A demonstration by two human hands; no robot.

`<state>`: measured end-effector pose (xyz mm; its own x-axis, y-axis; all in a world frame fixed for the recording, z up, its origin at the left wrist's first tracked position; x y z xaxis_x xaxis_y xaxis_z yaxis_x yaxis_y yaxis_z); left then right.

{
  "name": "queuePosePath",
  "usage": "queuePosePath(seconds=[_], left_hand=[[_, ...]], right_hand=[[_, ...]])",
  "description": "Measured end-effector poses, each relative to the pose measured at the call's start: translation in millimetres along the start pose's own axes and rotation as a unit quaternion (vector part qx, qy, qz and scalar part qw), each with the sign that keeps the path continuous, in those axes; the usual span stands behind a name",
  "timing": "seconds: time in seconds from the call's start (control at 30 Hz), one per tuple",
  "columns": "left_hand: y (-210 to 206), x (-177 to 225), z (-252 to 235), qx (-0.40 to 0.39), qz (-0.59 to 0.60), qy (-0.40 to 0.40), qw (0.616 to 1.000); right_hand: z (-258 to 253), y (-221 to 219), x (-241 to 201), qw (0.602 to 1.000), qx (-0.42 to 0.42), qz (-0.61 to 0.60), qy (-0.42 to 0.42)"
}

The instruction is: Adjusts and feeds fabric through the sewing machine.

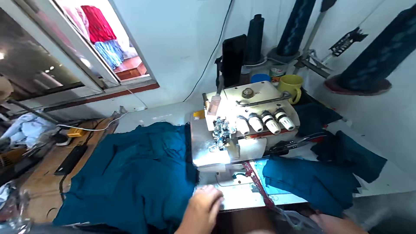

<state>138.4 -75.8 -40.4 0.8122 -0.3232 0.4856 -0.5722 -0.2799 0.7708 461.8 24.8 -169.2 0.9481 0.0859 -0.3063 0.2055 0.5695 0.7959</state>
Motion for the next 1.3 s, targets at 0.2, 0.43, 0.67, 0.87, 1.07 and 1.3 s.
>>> queuePosePath(seconds=[0.2, 0.43, 0.67, 0.87, 1.07, 1.3], left_hand=[[60.8, -96.9, -13.4, -0.015, -0.143, 0.095, 0.985], [73.0, -114.1, -19.4, -0.052, 0.016, 0.018, 0.998], [119.0, -56.1, -20.9, -0.081, 0.148, 0.061, 0.984], [128.3, -80.3, -10.0, -0.059, 0.206, 0.000, 0.977], [135.9, -78.8, -7.0, -0.023, 0.204, 0.023, 0.978], [136.9, -70.4, -31.5, 0.040, 0.200, 0.019, 0.979]], right_hand=[[61.9, 23.5, -17.7, 0.982, 0.147, -0.051, 0.108], [108.0, 35.5, -65.2, 0.939, 0.249, -0.163, 0.171], [84.1, -2.6, -231.8, 0.843, 0.205, -0.252, 0.429], [40.2, -25.8, -347.2, 0.776, -0.035, -0.481, 0.406], [39.4, -35.7, -368.1, 0.712, -0.083, -0.586, 0.379], [44.9, -47.5, -360.1, 0.689, -0.072, -0.619, 0.370]])
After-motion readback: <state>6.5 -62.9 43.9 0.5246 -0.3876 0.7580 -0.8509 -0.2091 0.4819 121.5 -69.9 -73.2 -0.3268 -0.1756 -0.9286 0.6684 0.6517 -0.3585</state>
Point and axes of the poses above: each hand's wrist, its own z-axis away from the middle knuckle, its own y-axis out of the back of the hand, x = y × z, the point moved 9 cm from there along -z, towards the middle knuckle, and after that the axes turned 6 degrees about -y, right-handed, at the moved point
